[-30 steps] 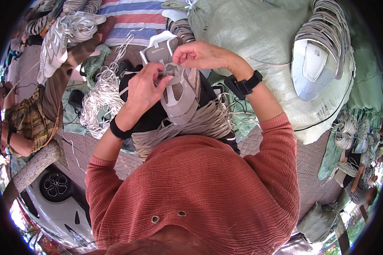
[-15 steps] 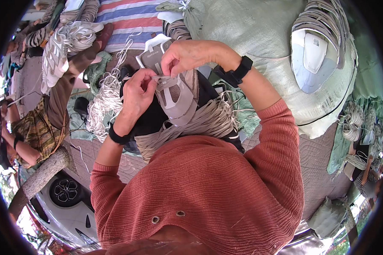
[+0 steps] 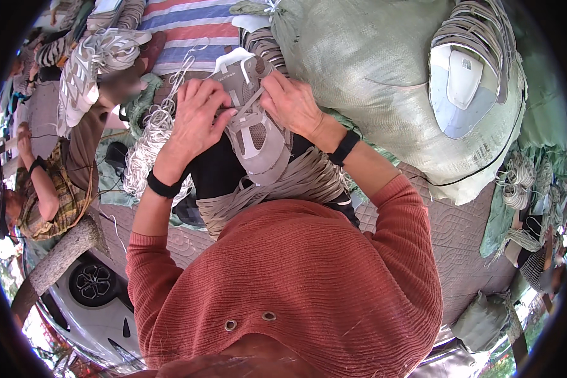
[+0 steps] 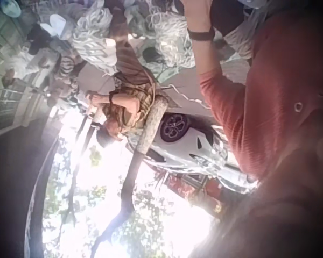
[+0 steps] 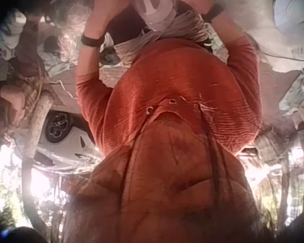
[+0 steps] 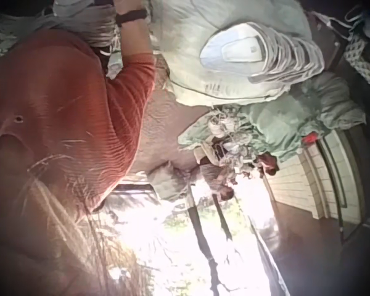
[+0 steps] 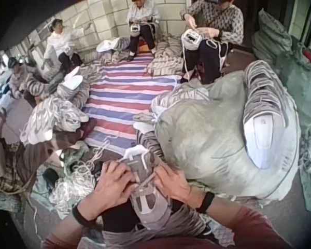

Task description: The person sits on the ground and laces a white sneaker held on their lap. They thread a white lace through the eyelets, pulling it tight and adjusting the fit repeatedly. The person works on a single shoe while surrounded by large sacks of footwear and other workers.

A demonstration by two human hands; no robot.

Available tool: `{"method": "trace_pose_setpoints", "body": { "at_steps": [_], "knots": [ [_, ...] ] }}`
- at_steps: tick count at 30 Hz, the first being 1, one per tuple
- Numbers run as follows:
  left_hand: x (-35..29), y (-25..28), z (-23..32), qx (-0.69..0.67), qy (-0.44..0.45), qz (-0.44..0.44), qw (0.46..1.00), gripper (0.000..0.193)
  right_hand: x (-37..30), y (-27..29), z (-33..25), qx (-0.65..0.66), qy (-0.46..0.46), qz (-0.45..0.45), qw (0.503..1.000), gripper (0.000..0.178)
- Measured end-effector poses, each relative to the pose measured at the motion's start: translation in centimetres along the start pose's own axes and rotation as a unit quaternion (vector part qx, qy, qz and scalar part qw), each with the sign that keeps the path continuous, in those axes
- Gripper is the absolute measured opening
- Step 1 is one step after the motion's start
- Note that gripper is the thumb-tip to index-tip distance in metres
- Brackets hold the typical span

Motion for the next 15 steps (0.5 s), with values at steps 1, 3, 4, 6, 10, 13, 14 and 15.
{"method": "trace_pose_setpoints", "body": {
  "at_steps": [1, 3, 4, 6, 10, 13, 14, 15],
  "knots": [
    [0.1, -0.3, 0.2, 0.012, -0.017, -0.017, 1.000, 0.020, -0.2, 0.1, -0.1, 0.004, 0.005, 0.017, 1.000, 0.017],
    [0.2, -0.9, 0.3, 0.018, -0.033, -0.023, 0.999, 0.016, -0.5, 0.2, -0.2, 0.009, 0.007, 0.035, 0.999, 0.016],
    [0.2, -1.1, 0.4, 0.021, -0.040, -0.025, 0.999, 0.014, -0.6, 0.1, -0.1, 0.012, 0.005, 0.035, 0.999, 0.015],
    [0.4, -1.3, 0.0, 0.061, -0.078, -0.022, 0.995, 0.014, -1.1, -0.5, -0.3, 0.003, 0.035, 0.022, 0.999, 0.013],
    [-1.0, 2.7, -5.3, 0.166, -0.061, -0.005, 0.984, 0.009, -2.7, -1.5, -0.8, -0.020, 0.112, -0.016, 0.993, 0.007],
    [-3.3, 3.9, -5.9, 0.086, -0.061, 0.013, 0.994, 0.005, -2.1, -1.3, -0.5, -0.019, 0.101, -0.040, 0.994, 0.006],
    [-3.7, 3.5, -6.4, 0.012, -0.009, -0.017, 1.000, 0.008, -1.7, -1.0, -0.6, -0.020, 0.088, -0.052, 0.995, 0.006],
    [-4.1, 2.9, -6.6, -0.063, 0.042, -0.046, 0.996, 0.012, -1.2, -0.4, -1.3, -0.031, 0.121, -0.050, 0.991, 0.005]
  ]
}}
Point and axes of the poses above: each hand's wrist, its own x-axis towards the middle knuckle, its own y-axis out of the back of the hand, z = x × y, the point moved 9 cm from there along x, towards the middle knuckle, and after that the axes turned 8 degrees about x, right-handed, at the moved point
